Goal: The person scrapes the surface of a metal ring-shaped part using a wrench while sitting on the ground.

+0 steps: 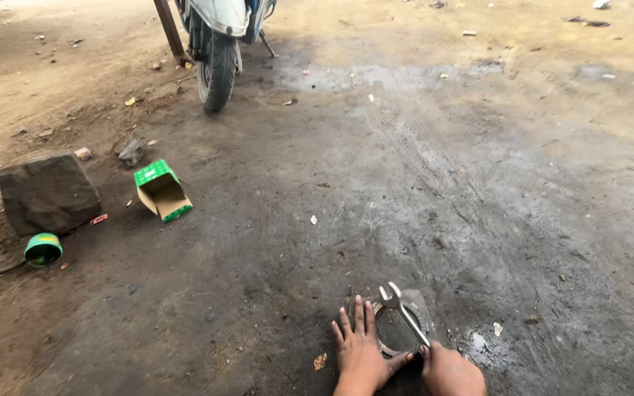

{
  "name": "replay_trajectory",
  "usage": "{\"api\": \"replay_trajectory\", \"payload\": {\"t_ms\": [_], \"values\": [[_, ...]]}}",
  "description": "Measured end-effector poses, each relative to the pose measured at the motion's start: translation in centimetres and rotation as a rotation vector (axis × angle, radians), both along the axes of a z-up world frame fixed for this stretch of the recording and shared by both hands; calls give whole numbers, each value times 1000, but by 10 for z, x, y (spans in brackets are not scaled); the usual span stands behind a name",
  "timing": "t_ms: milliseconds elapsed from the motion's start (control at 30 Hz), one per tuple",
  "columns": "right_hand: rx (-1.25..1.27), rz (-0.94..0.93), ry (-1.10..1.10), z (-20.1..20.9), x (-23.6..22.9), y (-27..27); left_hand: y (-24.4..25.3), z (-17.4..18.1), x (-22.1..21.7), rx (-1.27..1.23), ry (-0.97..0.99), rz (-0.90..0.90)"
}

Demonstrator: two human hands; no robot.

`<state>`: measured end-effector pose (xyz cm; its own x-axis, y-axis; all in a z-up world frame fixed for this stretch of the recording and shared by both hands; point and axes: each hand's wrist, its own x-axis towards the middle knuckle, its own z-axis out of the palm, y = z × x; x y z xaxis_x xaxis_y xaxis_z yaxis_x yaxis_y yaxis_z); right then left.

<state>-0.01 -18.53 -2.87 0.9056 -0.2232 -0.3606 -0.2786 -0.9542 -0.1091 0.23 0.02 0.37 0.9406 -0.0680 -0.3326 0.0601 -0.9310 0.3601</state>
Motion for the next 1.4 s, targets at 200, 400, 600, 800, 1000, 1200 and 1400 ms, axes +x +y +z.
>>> {"api": "replay_trajectory", "payload": {"t_ms": [200,400,600,800,1000,1200,1400], "values": [[31,-9,47,-15,12,-13,2,14,-1,4,26,1],[99,-2,-33,-10,13,-12,-3,15,7,40,-37,-58],[193,-10,14,26,-4,0,-9,8,9,157,-105,-66],[213,-16,19,43,-8,7,-11,13,7,224,-100,-85],[195,22,48,27,-6,4,-22,3,5,283,-137,-83],[188,31,2,4,-3,-2,-20,7,2,226,-113,-78],[231,8,83,4,3,-2,-14,4,10,199,-66,-118]]}}
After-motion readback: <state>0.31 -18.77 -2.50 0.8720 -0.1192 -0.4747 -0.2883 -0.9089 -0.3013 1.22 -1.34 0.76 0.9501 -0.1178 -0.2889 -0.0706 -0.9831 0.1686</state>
